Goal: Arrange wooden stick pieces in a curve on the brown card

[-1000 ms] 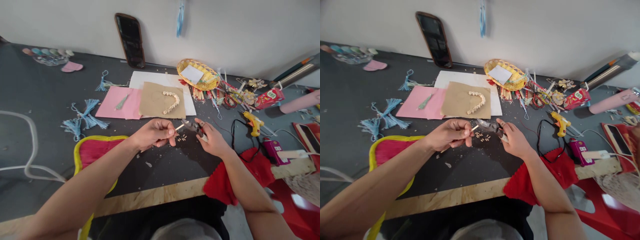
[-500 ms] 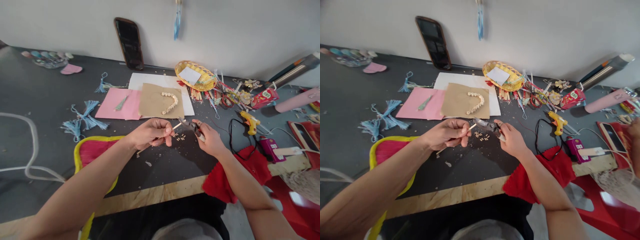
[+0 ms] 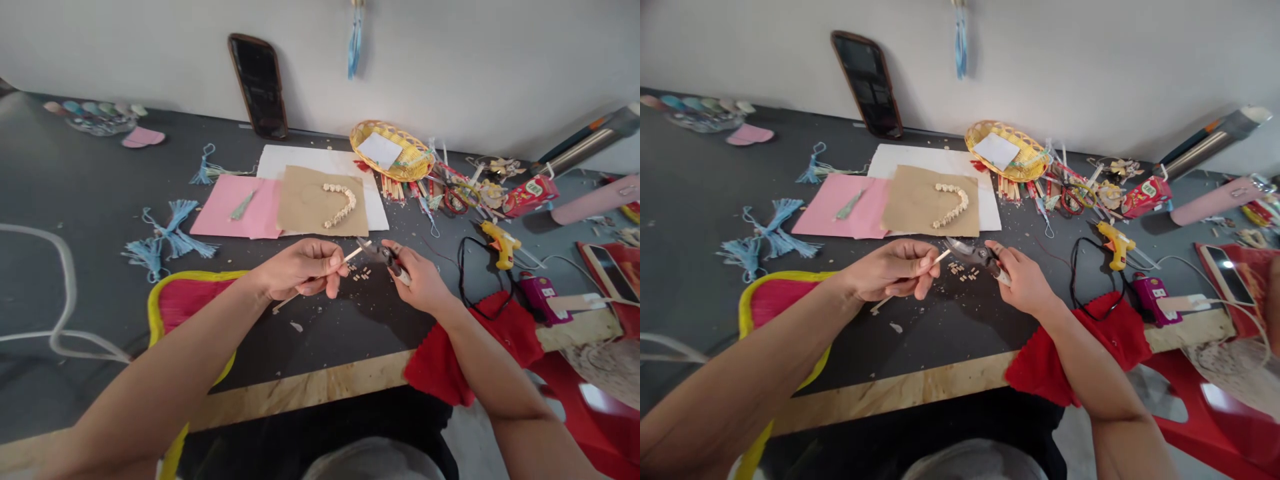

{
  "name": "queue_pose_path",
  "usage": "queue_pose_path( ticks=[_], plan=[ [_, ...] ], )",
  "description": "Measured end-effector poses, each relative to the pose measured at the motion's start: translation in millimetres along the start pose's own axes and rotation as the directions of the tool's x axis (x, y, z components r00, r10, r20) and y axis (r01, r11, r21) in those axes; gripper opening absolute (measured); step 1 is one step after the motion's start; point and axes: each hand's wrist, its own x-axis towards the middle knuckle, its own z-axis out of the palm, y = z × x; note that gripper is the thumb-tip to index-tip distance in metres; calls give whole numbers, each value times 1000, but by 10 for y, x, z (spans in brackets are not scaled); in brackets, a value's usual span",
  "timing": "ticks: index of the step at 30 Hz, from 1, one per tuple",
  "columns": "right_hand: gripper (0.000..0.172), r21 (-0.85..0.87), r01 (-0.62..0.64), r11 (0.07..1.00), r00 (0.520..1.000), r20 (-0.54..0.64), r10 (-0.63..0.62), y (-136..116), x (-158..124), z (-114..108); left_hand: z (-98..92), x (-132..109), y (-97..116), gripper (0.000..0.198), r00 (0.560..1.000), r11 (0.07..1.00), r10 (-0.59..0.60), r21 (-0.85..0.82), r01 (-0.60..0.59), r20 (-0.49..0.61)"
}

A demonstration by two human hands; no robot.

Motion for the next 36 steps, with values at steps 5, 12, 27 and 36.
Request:
queue_pose_path(
  ticks=[5,12,27,36],
  plan=[
    [55,-24,-68,997,998,14,68,-11,-20,0,27,33,-28,34,996,999,46,7,-45,-79],
    [60,-57,-86,995,996,11,87,47,11,7,118,87,-95,30,929,955,269,197,-223,-253],
    [59,-31,-11,999,999,42,12,-9,-5,-37,85,22,-21,29,991,996,84,8,-84,-104],
    [62,-8,14,1000,999,46,-14,96,25,-110,82,-11,-5,29,997,997,75,-10,-75,-27]
  ],
)
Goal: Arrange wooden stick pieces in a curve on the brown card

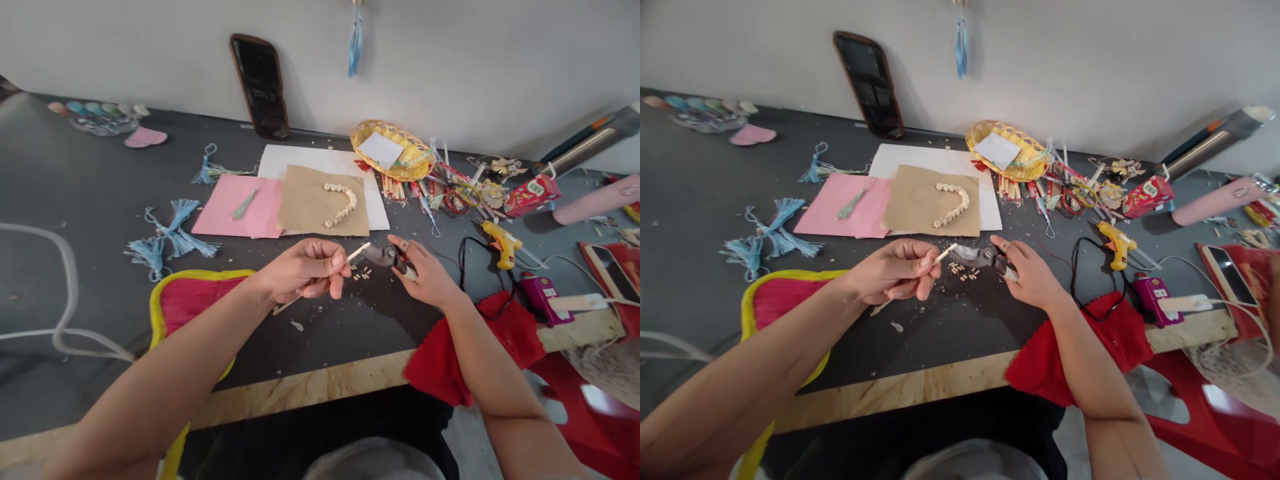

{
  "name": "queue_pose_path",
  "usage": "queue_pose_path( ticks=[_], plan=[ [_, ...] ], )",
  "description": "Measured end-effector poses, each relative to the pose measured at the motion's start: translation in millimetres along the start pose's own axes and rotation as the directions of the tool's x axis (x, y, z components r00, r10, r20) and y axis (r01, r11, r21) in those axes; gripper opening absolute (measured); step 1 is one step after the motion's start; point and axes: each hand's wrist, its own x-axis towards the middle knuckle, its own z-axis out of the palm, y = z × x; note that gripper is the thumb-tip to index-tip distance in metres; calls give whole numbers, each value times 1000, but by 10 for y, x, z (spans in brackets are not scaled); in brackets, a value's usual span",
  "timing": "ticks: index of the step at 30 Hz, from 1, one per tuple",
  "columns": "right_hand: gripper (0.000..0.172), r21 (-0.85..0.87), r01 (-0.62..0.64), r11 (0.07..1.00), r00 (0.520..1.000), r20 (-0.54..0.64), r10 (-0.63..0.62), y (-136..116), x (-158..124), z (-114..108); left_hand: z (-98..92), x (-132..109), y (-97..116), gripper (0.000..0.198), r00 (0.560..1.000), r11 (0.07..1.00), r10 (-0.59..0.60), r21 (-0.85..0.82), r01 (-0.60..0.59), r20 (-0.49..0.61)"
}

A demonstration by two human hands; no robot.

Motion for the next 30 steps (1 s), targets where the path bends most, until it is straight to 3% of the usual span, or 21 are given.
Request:
queue_pose_path(
  ticks=[3,5,8,11,18,30],
  plan=[
    [60,-27,-57,998,997,-54,56,85,2,-49,-15,-5,19,31,1000,1000,12,15,-11,-22],
    [62,-71,-190,979,977,-114,181,152,5,-62,-22,2,23,32,998,999,21,48,-18,-60],
    [71,-144,-420,896,901,-188,392,264,11,-57,-24,19,15,33,995,993,17,119,-5,-101],
    [73,-230,-526,819,849,-202,488,349,7,-48,-21,30,1,33,993,986,3,165,16,-115],
    [56,-350,-498,794,867,-209,452,360,-24,-49,-2,50,-21,33,988,972,1,232,36,-155],
    [58,-397,-476,785,878,-161,451,324,-38,-37,-31,73,-42,30,984,973,33,231,8,-173]
  ],
)
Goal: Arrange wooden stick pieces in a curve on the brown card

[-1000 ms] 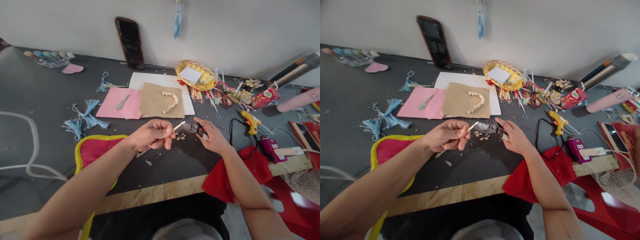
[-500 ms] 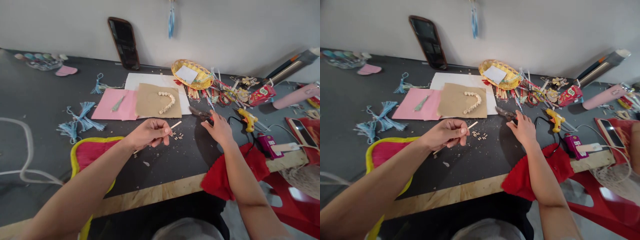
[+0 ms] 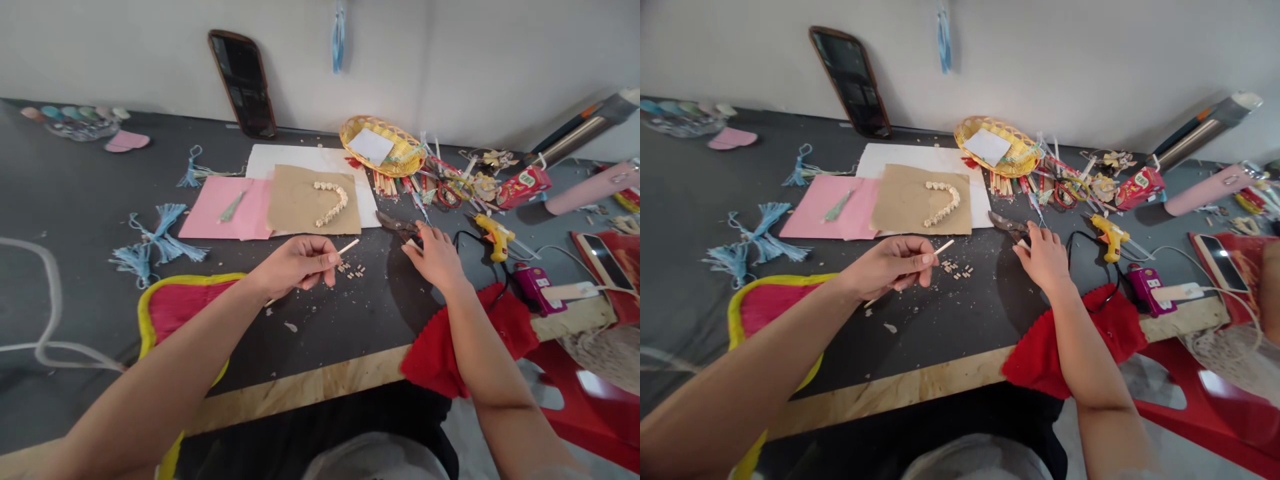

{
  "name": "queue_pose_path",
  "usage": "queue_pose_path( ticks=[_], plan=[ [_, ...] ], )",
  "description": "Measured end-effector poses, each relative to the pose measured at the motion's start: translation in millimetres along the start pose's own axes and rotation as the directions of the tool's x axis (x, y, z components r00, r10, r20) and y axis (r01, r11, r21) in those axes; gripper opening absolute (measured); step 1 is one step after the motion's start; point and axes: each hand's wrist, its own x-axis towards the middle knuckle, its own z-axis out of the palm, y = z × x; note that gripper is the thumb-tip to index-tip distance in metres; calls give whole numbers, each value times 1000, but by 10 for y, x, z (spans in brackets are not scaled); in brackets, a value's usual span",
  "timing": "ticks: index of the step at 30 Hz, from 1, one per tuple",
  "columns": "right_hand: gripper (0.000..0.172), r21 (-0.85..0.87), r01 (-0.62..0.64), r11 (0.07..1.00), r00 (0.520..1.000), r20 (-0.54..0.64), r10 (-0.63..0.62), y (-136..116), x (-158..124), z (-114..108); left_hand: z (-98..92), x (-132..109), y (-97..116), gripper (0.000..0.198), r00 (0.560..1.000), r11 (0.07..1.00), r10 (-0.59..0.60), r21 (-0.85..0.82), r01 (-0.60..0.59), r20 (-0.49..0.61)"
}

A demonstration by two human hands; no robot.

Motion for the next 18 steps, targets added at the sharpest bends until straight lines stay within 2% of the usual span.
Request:
queue_pose_path(
  ticks=[4,7,9,11,13,15,18],
  plan=[
    [53,-16,25,1000,1000,-6,-25,17,-5,18,-12,5,-17,29,1000,999,-18,-36,19,22],
    [46,19,72,997,992,-102,-70,-7,-4,21,-10,4,-33,40,999,997,-31,-64,33,33],
    [39,101,175,979,966,-207,-152,-86,-17,15,-4,1,-42,50,998,996,-42,-83,46,42],
    [30,215,348,913,918,-278,-284,-213,-47,15,4,-2,-49,58,997,993,-56,-99,61,52],
    [24,323,503,802,860,-276,-428,-355,-87,32,15,2,-58,61,996,992,-69,-105,75,61],
    [20,380,576,724,817,-237,-526,-469,-121,65,29,14,-74,60,994,990,-84,-107,91,64],
    [16,383,588,712,802,-165,-574,-549,-137,120,57,45,-104,53,993,985,-109,-127,113,39]
  ],
)
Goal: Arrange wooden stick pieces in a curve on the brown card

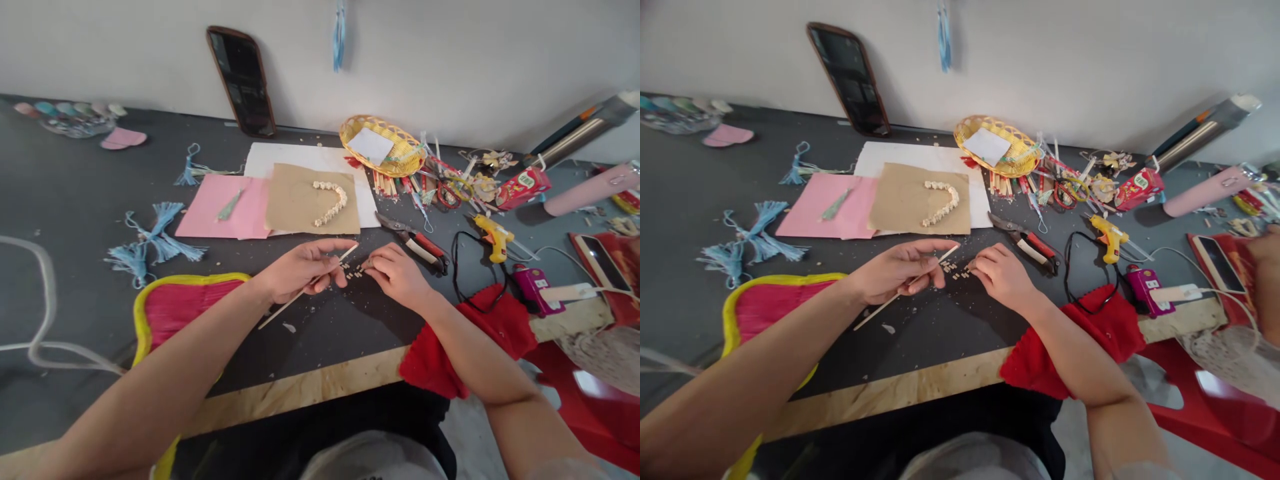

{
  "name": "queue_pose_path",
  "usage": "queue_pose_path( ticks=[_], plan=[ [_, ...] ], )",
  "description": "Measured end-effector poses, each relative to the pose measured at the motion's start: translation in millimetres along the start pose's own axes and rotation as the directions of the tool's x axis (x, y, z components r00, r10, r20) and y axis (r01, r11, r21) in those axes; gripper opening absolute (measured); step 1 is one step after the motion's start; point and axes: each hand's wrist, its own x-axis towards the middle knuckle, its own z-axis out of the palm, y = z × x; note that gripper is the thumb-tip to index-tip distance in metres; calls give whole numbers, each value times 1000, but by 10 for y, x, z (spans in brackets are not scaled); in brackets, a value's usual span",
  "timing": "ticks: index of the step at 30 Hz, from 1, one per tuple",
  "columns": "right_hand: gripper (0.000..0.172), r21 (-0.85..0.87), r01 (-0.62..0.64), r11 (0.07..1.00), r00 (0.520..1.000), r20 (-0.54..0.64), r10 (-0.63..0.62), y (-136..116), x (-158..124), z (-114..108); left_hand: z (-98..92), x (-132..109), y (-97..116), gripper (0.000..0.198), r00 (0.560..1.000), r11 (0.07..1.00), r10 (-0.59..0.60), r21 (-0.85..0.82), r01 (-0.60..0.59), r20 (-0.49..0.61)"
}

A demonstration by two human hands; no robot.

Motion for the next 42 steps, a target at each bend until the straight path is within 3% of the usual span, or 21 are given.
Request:
queue_pose_path(
  ticks=[4,13,16,20,23,35,42],
  plan=[
    [13,-62,-47,997,996,77,52,6,15,37,39,37,-30,40,998,999,-48,2,48,-39],
    [14,-225,-75,971,984,140,109,-47,39,58,76,58,-49,31,998,994,-60,90,59,6],
    [13,-117,-80,990,993,81,90,-29,35,55,71,65,-60,31,998,995,-57,82,56,4],
    [11,176,-110,978,987,-98,129,-41,23,30,72,60,-71,32,998,996,-63,72,61,17],
    [9,284,-94,954,981,-137,138,-84,15,7,78,51,-74,34,996,996,-71,63,68,45],
    [8,310,-109,944,965,-196,176,-103,-13,-3,91,24,-67,40,991,993,-103,72,97,85],
    [9,359,-65,931,965,-217,150,-146,-8,-39,106,0,-43,39,989,996,-78,-32,83,128]
  ],
)
